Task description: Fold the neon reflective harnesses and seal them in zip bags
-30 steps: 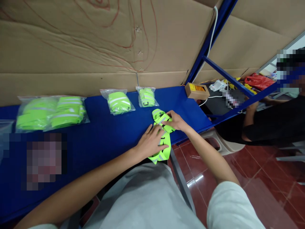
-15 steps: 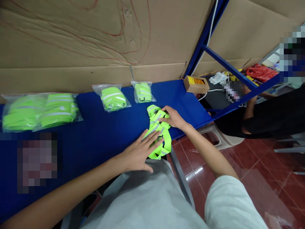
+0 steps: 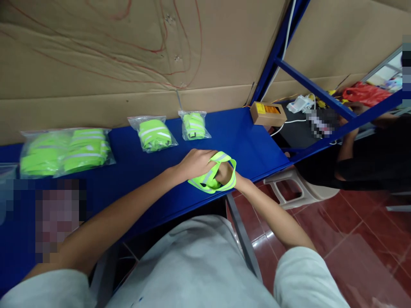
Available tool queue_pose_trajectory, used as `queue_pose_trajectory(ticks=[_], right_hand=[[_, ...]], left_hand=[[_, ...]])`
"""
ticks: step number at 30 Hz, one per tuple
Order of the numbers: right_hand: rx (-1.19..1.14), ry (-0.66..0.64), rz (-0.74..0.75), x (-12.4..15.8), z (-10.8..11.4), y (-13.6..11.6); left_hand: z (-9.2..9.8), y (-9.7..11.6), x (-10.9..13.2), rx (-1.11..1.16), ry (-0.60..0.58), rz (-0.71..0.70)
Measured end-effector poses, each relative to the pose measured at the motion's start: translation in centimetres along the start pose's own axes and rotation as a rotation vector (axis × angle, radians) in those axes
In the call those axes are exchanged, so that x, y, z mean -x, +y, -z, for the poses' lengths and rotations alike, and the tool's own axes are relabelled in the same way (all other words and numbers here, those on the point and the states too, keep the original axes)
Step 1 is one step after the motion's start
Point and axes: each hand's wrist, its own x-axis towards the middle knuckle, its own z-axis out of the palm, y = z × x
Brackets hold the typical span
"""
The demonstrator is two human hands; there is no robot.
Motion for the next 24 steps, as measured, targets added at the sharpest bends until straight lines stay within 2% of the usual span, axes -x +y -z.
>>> queue_pose_trajectory(ticks=[6, 10, 13, 15, 17, 19, 22, 24], right_hand=[[-0.118, 0.035, 0.012, 0.2, -1.4, 0.4], [-0.198, 0.061, 0.004, 0.7, -1.1, 0.3], [-0.241, 0.075, 0.002, 1.0, -0.9, 0.1], [-0.254, 0.087, -0.015, 1.2, -0.9, 0.0], [-0.263, 0.103, -0.047, 1.2, -1.0, 0.0], [-0.270, 0.130, -0.078, 1.0, -1.0, -0.1], [-0.392, 0.223, -0.144, 0.5, -1.0, -0.2], [-0.572, 0.303, -0.247, 0.1, -0.9, 0.0]], left_hand=[[-1.8, -0.4, -0.2, 0.037, 0.176, 0.097], [-2.3, -0.8, -1.7, 0.217, 0.332, 0.158], [-2.7, -1.0, -3.0, 0.314, 0.354, 0.186], [-2.2, -1.0, -3.4, 0.339, 0.357, 0.181], [-0.7, -1.0, -3.0, 0.368, 0.349, 0.156], [2.1, -1.2, -1.5, 0.445, 0.347, 0.088], [7.0, -1.9, 3.5, 0.744, 0.459, -0.052], [9.3, -2.6, 8.1, 0.802, 0.478, -0.019]])
